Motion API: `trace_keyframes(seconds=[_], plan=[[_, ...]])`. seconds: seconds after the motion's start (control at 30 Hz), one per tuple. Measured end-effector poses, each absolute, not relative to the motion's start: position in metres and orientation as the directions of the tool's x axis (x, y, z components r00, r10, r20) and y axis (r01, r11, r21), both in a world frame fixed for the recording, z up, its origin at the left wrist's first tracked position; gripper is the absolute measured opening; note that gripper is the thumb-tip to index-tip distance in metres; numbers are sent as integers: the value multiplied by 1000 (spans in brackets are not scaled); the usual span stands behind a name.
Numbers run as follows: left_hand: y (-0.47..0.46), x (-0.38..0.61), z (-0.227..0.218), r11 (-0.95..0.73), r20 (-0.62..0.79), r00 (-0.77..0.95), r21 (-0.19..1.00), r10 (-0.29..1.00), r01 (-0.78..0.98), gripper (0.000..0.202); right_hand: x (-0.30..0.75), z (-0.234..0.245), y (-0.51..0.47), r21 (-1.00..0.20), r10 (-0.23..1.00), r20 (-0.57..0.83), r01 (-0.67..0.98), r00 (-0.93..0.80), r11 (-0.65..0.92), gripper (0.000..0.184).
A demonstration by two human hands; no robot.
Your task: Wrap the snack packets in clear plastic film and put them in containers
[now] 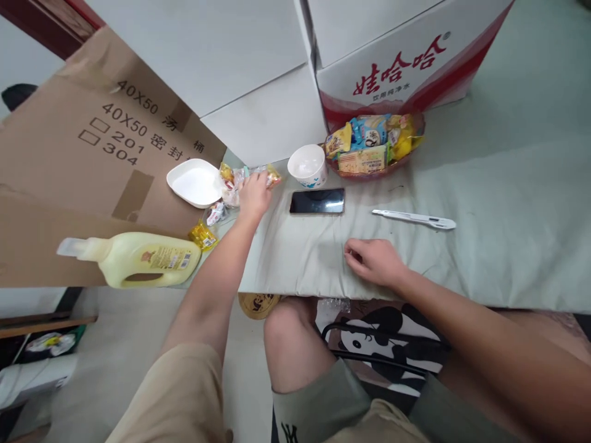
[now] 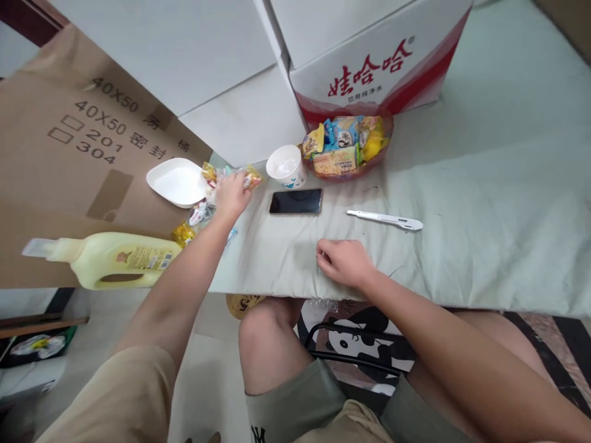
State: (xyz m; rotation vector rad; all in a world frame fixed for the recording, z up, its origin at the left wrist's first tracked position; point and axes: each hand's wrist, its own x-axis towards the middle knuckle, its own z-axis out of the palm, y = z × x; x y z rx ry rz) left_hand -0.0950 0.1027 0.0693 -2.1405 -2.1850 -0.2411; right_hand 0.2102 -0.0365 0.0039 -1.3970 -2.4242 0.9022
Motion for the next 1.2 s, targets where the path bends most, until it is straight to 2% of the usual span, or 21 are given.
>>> trace_keyframes(seconds=[0.03,0.1,0.13,0.17,0.2,0.23,0.27,0.3,0.37,0.43,0.5,0.6,0.7,0.8,0.87,0.9,0.97,1.03,1.1,1.2], plan=[[97,-95,76,15,254,-64,189,965,982,49,211,4,-36,-606,832,-118,703,-543,373,23],[80,-88,89,-27,402,-243,559,883,829,52,213,5,-36,-626,822,-102,678,-561,386,22],[70,-82,94,-76,391,-352,754,850,652,54,214,4,-36,-639,817,-90,662,-569,391,21],[59,-73,96,-119,310,-441,905,842,409,51,216,4,-36,-657,813,-69,639,-578,399,20],[48,-61,96,-110,160,-459,985,874,135,45,217,2,-35,-681,811,-33,607,-584,410,20],[38,-48,94,-48,-4,-422,992,907,-113,35,219,1,-35,-708,813,23,565,-582,424,20],[28,-33,89,31,-145,-358,952,922,-305,28,222,-1,-34,-734,820,100,514,-564,443,22],[20,-18,82,105,-247,-285,896,926,-432,25,225,-3,-34,-755,829,192,461,-526,467,26],[8,12,65,244,-380,-152,803,912,-544,21,232,-7,-31,-772,846,372,378,-383,511,34],[2,37,48,357,-454,-32,741,891,-569,23,240,-10,-29,-784,853,472,336,-222,521,40],[0,53,36,458,-501,77,706,862,-540,25,250,-12,-27,-817,868,482,295,-120,495,53],[0,64,28,561,-531,209,686,821,-463,26,262,-13,-25,-885,909,409,207,-86,418,68],[-2,65,25,596,-531,275,673,801,-438,30,268,-13,-21,-936,956,284,194,-78,294,66],[-6,66,22,565,-460,334,728,822,-389,58,266,-12,-16,-965,983,175,188,-49,181,61],[-8,66,17,464,-377,289,815,880,-348,73,263,-12,-14,-978,992,124,166,-25,126,58],[-8,66,14,398,-338,226,856,914,-328,76,262,-11,-14,-982,994,105,157,-20,107,55],[-5,64,7,268,-266,47,922,963,-278,67,263,-8,-15,-972,994,108,206,-21,110,44],[-2,59,2,157,-183,-111,965,977,-211,54,270,-6,-16,-908,983,185,381,-6,174,28],[0,52,-3,55,-85,-207,988,975,-147,49,282,-5,-17,-752,957,288,623,16,216,21],[-2,42,-4,4,-34,-245,993,969,-118,49,300,-12,-18,-505,950,312,851,20,148,36]])
